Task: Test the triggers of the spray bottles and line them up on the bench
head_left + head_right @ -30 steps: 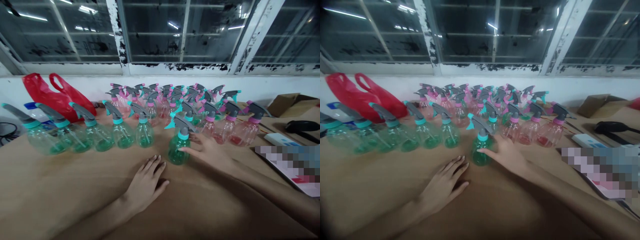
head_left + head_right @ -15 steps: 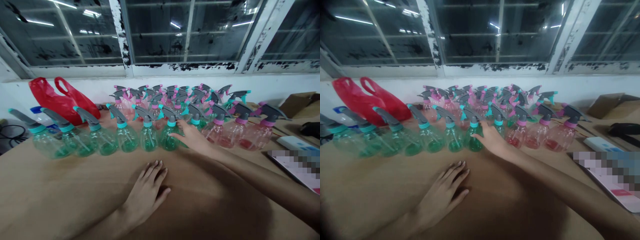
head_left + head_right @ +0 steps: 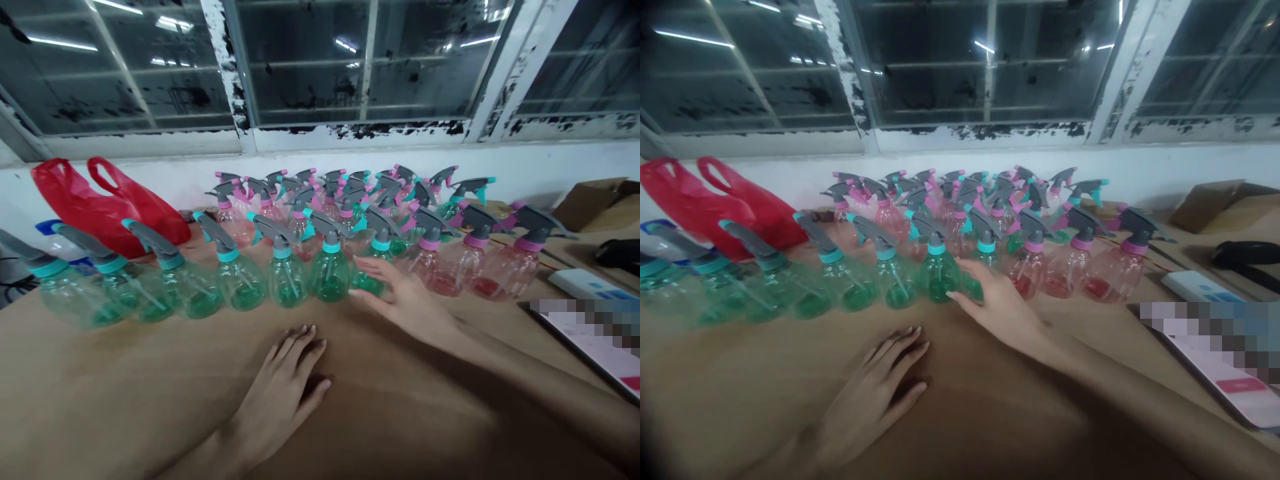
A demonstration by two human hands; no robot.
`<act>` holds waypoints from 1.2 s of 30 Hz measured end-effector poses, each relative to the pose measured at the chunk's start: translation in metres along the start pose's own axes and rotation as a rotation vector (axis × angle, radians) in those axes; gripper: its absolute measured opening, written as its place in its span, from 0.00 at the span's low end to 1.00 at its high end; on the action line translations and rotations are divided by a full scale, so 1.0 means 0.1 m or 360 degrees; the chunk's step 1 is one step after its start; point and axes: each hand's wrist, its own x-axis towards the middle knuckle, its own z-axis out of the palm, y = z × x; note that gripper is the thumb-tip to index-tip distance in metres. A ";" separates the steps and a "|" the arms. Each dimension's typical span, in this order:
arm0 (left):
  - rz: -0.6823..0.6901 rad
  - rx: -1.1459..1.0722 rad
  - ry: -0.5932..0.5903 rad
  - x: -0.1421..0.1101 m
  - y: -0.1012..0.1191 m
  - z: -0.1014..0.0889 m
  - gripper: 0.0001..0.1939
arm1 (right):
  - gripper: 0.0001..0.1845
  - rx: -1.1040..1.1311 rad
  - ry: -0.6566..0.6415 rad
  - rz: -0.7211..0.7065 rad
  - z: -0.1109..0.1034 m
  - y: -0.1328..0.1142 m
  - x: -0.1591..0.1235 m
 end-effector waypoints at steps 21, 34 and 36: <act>-0.0267 -0.0437 0.0142 0.35 0.16 -0.18 0.14 | 0.34 -0.0770 0.0114 0.0319 -0.15 0.37 0.24; -0.0343 -0.0754 0.0111 0.75 0.36 -0.09 0.22 | 0.34 -0.0888 -0.0044 0.0298 -0.30 0.22 -0.07; -0.0319 -0.0713 0.0147 0.82 0.44 -0.05 0.30 | 0.34 -0.0893 -0.0067 0.0268 -0.35 0.18 -0.23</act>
